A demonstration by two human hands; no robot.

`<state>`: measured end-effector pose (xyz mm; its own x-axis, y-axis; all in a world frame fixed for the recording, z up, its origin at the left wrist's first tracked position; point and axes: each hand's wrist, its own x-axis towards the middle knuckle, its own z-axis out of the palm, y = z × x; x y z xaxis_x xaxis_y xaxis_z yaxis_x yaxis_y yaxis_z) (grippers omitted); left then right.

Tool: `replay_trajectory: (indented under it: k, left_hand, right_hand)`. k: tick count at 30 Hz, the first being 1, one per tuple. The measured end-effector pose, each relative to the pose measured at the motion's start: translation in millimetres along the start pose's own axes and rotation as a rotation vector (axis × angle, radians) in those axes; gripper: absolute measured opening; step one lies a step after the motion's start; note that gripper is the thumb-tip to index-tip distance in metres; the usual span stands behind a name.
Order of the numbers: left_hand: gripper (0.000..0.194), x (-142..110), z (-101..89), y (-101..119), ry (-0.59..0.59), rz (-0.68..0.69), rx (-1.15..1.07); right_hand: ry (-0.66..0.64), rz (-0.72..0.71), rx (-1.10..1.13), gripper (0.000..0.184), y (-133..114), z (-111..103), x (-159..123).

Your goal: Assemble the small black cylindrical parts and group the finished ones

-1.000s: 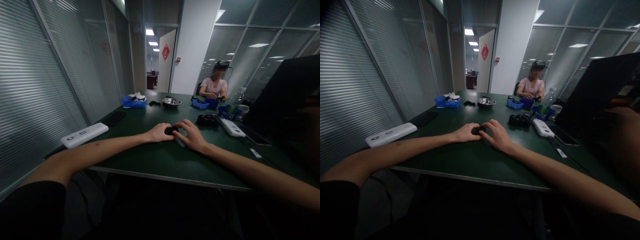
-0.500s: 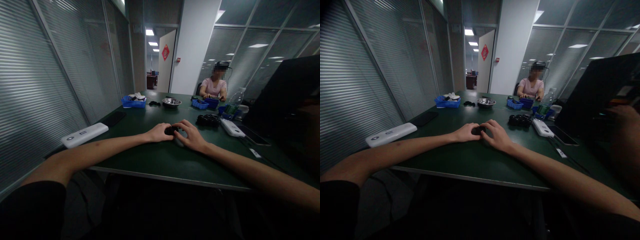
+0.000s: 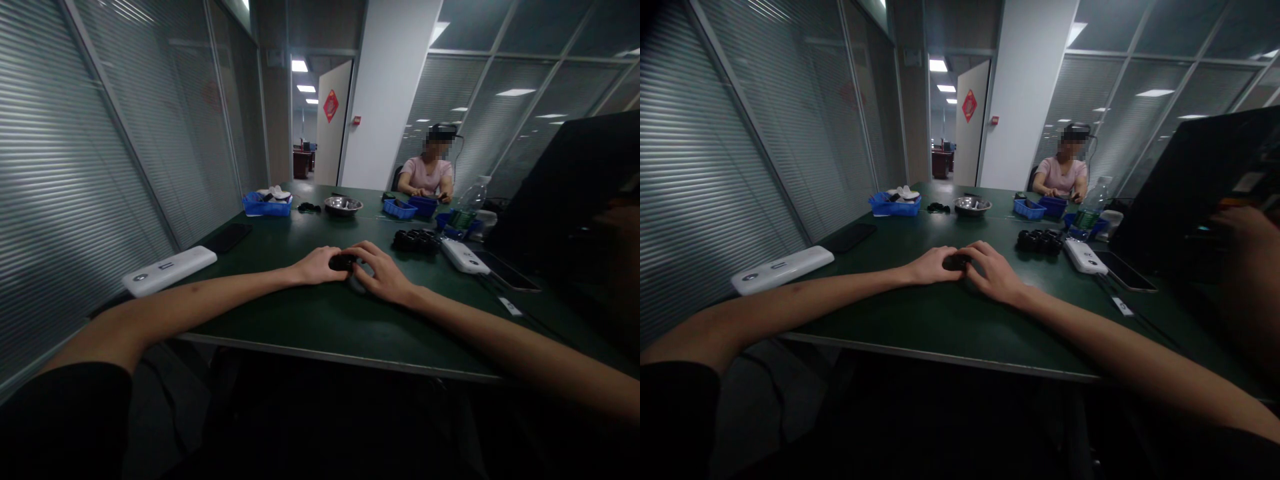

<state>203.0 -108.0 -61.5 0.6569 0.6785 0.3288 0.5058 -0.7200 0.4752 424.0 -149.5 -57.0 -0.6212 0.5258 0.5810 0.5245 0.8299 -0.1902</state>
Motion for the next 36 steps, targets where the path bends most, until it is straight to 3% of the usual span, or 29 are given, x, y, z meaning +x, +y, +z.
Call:
replay_trajectory:
  k: [36]
  left_hand:
    - [0.058, 1.4, 1.1, -1.8, 0.001, -0.015, -0.003]
  right_hand:
    - [-0.071, -0.061, 0.089, 0.053, 5.6, 4.7, -2.4]
